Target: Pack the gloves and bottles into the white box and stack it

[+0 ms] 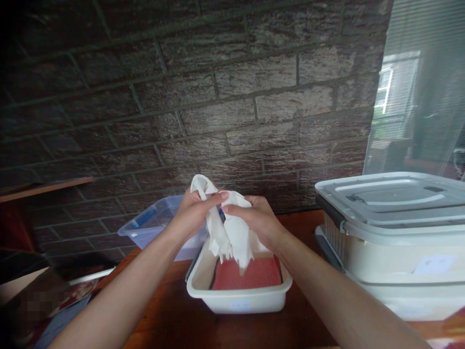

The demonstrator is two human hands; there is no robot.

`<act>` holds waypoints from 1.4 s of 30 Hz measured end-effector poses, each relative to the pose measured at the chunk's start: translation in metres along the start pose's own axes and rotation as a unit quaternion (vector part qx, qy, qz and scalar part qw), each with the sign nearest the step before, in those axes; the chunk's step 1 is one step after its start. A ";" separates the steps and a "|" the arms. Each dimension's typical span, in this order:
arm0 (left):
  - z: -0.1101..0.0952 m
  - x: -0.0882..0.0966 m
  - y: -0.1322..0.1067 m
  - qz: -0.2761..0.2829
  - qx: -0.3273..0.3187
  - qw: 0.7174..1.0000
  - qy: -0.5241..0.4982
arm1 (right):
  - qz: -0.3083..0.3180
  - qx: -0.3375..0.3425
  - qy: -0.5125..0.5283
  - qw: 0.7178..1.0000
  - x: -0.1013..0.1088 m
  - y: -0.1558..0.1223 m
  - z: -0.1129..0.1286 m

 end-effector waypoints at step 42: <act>0.010 0.013 0.077 -0.194 -0.207 0.950 0.129 | -0.014 0.048 -0.152 0.987 -0.019 -0.014 -0.041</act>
Point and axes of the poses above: each hand's wrist, its own y-axis towards the middle knuckle, its own x-axis out of the back of the hand, z = x × y, the point moved 2 cm from there along y, towards the middle knuckle, and after that the axes turned 13 degrees about -x, right-handed, at the moved point
